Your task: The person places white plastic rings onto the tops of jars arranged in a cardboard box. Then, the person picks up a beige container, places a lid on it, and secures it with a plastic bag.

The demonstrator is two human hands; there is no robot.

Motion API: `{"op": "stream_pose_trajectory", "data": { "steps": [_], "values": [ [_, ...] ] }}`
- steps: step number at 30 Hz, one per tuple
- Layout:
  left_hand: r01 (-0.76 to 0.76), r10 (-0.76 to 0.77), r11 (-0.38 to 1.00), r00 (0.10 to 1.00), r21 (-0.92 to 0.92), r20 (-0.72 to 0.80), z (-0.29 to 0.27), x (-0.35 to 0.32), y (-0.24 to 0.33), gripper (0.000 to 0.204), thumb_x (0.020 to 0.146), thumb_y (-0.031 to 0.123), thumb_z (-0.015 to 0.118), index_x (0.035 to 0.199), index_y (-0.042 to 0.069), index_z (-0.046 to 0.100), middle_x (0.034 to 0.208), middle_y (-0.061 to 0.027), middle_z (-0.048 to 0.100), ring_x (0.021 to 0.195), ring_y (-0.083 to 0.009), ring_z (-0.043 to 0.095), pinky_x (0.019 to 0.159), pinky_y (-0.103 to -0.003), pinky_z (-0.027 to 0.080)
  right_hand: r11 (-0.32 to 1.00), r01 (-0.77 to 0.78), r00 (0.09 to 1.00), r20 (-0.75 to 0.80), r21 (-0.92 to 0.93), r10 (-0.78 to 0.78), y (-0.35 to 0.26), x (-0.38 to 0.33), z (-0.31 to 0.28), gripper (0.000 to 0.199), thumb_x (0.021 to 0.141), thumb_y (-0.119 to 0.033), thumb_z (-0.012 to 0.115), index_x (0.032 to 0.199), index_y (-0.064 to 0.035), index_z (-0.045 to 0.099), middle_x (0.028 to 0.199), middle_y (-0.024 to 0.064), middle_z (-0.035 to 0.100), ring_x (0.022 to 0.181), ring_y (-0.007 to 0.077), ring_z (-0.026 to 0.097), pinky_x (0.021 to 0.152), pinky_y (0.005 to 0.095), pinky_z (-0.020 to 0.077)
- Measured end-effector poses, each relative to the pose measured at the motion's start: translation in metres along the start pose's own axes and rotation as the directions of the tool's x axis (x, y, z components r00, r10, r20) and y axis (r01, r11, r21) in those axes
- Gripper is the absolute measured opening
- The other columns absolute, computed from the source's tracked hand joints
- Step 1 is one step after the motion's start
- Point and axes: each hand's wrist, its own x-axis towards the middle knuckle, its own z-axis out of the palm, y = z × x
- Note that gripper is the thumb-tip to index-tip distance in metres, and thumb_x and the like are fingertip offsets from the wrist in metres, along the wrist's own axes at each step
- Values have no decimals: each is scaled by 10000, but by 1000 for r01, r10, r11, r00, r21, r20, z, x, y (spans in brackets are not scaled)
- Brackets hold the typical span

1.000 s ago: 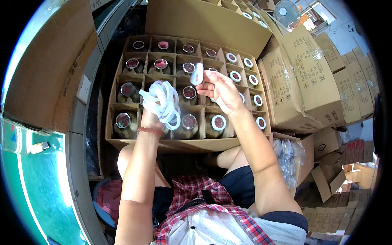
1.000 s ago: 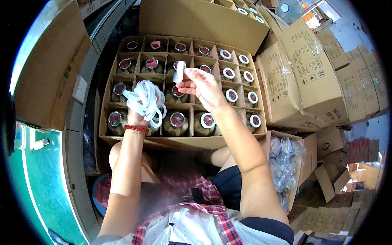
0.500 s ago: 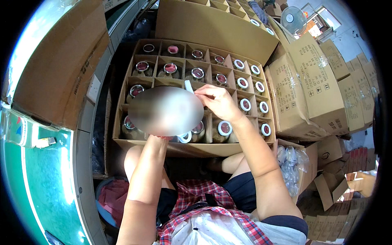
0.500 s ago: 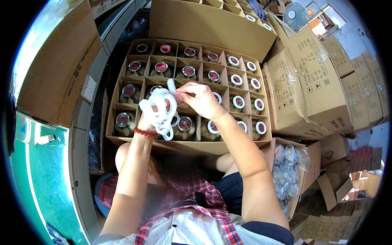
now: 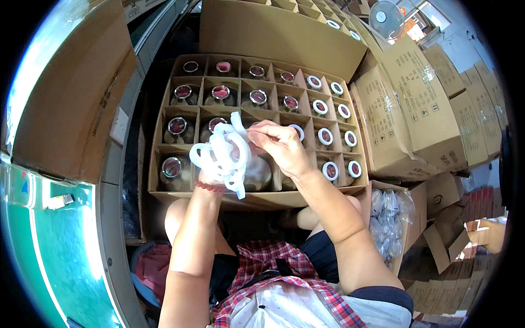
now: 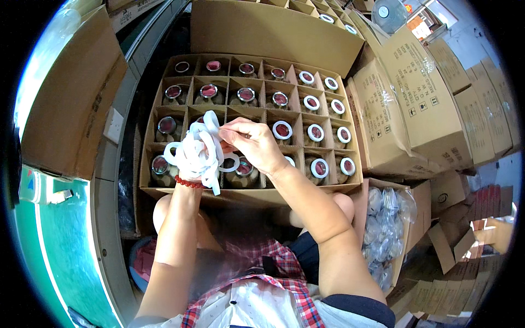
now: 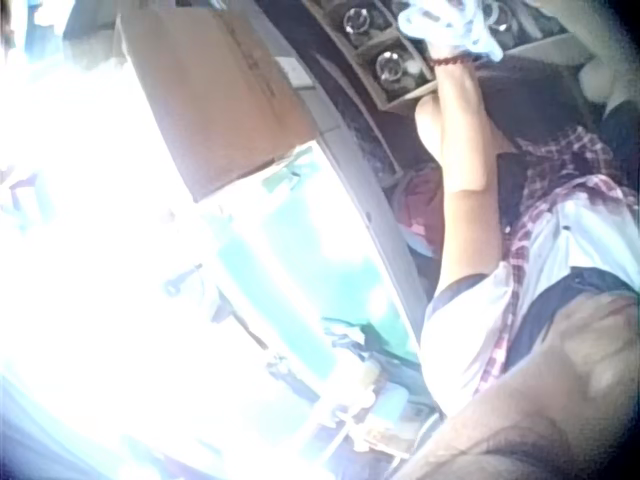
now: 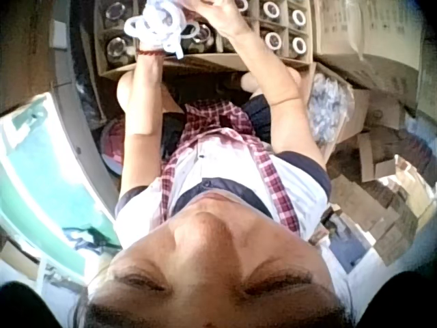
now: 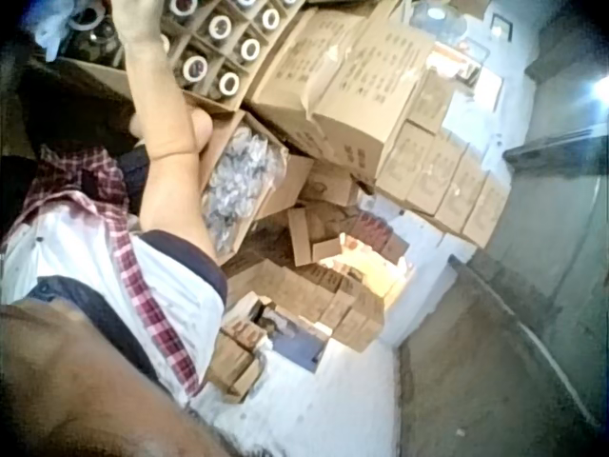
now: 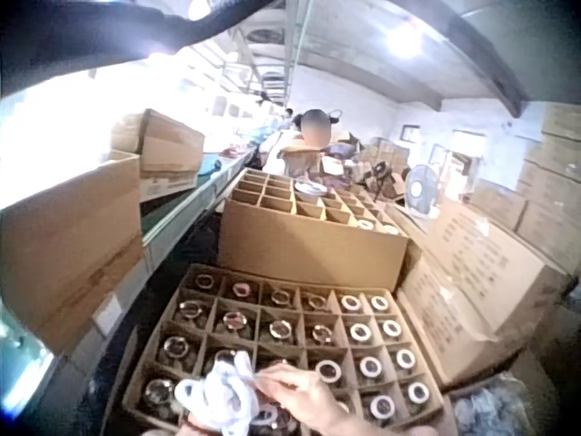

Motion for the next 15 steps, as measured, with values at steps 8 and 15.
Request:
{"op": "stream_pose_trajectory", "data": {
  "steps": [8,15],
  "values": [
    [-68,81,978,995,198,-55,22,-1,7,312,791,247,701,1016,67,582,858,-28,596,733,-120,570,616,-218,464,998,-50,998,-25,33,51,4,-4,-10,190,928,-81,562,996,82,633,964,72,608,801,139,629,682,257,555],
    [-133,134,991,973,20,-189,-4,-4,12,284,832,208,661,1042,34,579,954,-50,601,801,-133,583,662,-216,469,883,283,958,157,-374,-241,-15,-5,-17,135,874,-45,621,951,64,640,934,94,606,795,167,625,685,269,515]
  ]
}}
